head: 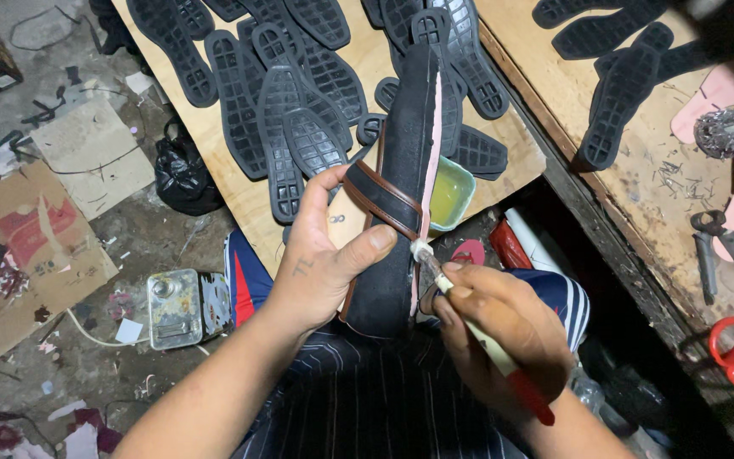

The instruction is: The person holds a shoe in one hand and uses a brush to apply glue from a small container onto the sole edge of the shoe, rotating the shoe to coat the perimeter. Many rubber soles lie on the workbench around them.

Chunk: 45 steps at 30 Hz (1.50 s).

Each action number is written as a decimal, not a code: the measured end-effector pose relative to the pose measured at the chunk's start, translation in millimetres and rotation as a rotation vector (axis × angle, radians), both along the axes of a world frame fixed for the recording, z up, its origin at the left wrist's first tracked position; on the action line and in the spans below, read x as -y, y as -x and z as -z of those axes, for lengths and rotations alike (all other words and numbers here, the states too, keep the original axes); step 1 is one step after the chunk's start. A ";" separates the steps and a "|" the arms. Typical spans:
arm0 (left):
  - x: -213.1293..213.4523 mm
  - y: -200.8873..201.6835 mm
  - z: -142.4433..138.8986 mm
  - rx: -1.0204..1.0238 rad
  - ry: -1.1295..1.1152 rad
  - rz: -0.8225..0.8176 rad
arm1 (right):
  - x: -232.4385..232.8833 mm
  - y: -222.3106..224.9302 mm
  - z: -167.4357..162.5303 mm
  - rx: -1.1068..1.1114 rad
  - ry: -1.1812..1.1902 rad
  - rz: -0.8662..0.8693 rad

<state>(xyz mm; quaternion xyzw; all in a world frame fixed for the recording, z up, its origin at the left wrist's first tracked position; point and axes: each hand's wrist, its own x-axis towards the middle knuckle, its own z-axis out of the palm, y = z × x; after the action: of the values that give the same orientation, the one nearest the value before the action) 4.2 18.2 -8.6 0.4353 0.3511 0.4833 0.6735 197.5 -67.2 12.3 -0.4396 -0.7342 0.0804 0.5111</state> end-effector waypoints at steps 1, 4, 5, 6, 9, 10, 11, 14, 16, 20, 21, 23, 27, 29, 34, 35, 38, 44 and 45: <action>0.2 0.9 0.0 -0.022 -0.036 -0.007 | 0.4 1.5 0.0 -0.004 0.004 0.003; 1.1 1.0 0.6 -0.056 -0.114 -0.017 | 2.0 2.8 -1.0 -0.021 0.010 0.011; 0.3 2.1 0.8 -0.045 -0.117 -0.010 | 1.5 3.7 -1.3 -0.028 0.010 0.013; -0.3 2.2 1.1 -0.033 -0.120 -0.003 | 1.4 3.5 -1.8 -0.035 0.009 0.015; -2.4 3.6 2.0 -0.150 -0.210 -0.041 | 0.1 1.8 -4.5 -0.041 0.035 -0.011; -2.7 3.6 2.2 -0.136 -0.195 -0.038 | -1.0 0.8 -4.8 -0.065 0.047 -0.041; -3.0 3.7 2.4 -0.121 -0.180 -0.033 | -2.0 -0.7 -5.6 -0.090 0.058 -0.070; -3.4 2.3 2.9 -0.035 -0.094 -0.009 | 0.0 -4.1 -7.0 -0.097 0.103 -0.085; -3.5 0.5 3.2 0.038 -0.041 0.011 | 2.4 -6.0 -6.8 -0.092 0.127 -0.078; -4.6 -1.2 2.8 0.147 0.034 0.026 | 6.2 -7.0 -3.1 -0.136 0.160 -0.091; -5.5 -0.7 2.4 0.163 0.053 0.024 | 6.5 -6.3 -1.9 -0.154 0.167 -0.098; -7.1 -1.1 1.5 0.191 0.102 0.024 | 8.6 -7.0 -0.8 -0.174 0.193 -0.108; -7.7 -2.9 -0.7 0.219 0.184 0.023 | 7.6 -5.3 3.1 -0.247 0.100 -0.076; -7.6 -5.8 -1.3 0.250 0.173 0.022 | 4.7 -5.8 4.8 -0.091 0.043 -0.034; -11.2 -5.2 -3.2 0.286 0.188 0.029 | 7.8 -12.4 2.8 0.090 0.058 -0.167; -13.3 -3.7 -3.7 0.274 0.189 0.033 | 9.4 -14.1 1.5 -0.072 0.104 -0.213; -18.0 -0.2 -5.8 0.249 0.213 0.088 | 6.2 -15.8 2.3 -0.242 0.084 -0.131; -16.9 -5.0 -9.9 0.216 0.226 0.144 | 1.5 -16.9 0.5 -0.287 0.146 -0.093; -17.6 -4.6 -10.9 0.209 0.227 0.143 | 1.6 -15.7 -0.1 -0.301 0.140 -0.125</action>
<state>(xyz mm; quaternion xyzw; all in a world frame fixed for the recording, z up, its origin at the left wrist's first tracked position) 8.8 35.9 2.3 0.3276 0.2997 0.4342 0.7838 213.3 -68.8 12.4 -0.4107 -0.6680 0.2278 0.5772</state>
